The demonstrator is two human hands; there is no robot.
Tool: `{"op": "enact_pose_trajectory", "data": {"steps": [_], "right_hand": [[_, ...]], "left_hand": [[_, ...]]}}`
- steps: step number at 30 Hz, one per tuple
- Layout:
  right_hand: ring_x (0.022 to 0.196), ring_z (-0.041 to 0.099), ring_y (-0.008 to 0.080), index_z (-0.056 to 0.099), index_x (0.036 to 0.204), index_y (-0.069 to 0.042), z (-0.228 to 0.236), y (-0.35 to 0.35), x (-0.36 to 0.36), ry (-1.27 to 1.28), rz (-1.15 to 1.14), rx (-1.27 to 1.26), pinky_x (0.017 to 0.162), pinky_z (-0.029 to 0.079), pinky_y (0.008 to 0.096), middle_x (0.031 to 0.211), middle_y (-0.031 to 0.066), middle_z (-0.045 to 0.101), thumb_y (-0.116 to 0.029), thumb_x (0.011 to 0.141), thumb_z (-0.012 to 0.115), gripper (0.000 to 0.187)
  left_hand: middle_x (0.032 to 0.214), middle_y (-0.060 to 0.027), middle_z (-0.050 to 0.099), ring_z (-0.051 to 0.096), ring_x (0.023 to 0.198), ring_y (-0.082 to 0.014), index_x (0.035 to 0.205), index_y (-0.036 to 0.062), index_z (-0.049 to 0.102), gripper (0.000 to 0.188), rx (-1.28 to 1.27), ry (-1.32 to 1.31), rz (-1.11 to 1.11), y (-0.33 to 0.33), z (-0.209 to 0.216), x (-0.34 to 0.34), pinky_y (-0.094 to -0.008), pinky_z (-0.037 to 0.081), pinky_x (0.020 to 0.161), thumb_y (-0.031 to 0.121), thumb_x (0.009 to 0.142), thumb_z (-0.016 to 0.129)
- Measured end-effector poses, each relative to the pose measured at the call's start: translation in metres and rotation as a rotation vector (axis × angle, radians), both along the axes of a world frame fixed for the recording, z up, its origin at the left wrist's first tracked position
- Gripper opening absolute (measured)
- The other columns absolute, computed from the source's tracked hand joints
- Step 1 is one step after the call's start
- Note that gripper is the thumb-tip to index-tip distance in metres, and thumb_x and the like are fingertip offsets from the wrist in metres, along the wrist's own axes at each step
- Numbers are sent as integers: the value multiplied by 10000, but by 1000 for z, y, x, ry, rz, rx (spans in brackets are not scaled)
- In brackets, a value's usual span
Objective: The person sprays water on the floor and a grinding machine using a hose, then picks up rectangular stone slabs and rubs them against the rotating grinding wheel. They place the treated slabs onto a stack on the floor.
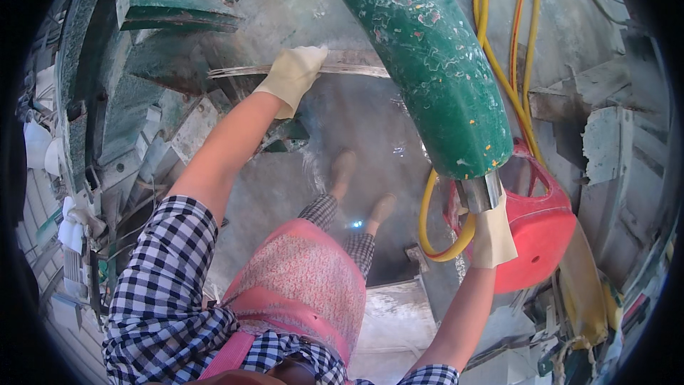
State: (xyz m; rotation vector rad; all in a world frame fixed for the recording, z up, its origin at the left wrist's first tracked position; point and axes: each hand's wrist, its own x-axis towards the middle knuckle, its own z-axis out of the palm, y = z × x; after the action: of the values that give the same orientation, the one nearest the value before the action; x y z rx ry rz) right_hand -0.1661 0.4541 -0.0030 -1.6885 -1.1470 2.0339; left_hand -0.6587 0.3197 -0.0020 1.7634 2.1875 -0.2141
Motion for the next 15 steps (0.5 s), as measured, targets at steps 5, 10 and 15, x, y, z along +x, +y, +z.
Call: {"op": "enact_pose_trajectory", "data": {"steps": [5, 10, 15], "right_hand": [[879, 627, 190, 612, 1261, -37, -5, 5, 16, -6, -29, -1, 775, 508, 308, 1011, 74, 664, -164, 1011, 572, 284], [936, 650, 207, 604, 1272, -33, -8, 0, 39, -11, -55, -33, 816, 529, 326, 1061, 85, 678, -139, 1010, 563, 286], [993, 673, 225, 595, 1283, -30, -7, -12, 53, -63, -69, -36, 857, 550, 345, 1111, 96, 693, -113, 1009, 554, 290]], "left_hand": [[960, -185, 709, 687, 926, -385, 1003, 69, 700, 176, -86, -138, 115, 16, 0, -13, -477, 543, 787, 48, 830, 679], [956, -178, 714, 689, 930, -388, 976, 70, 693, 163, -118, -66, -79, 34, 30, -45, -482, 540, 800, 26, 820, 676], [986, -199, 712, 688, 956, -394, 1011, 65, 684, 194, -71, -17, -160, 31, 39, -71, -473, 537, 827, 25, 821, 679]]}}
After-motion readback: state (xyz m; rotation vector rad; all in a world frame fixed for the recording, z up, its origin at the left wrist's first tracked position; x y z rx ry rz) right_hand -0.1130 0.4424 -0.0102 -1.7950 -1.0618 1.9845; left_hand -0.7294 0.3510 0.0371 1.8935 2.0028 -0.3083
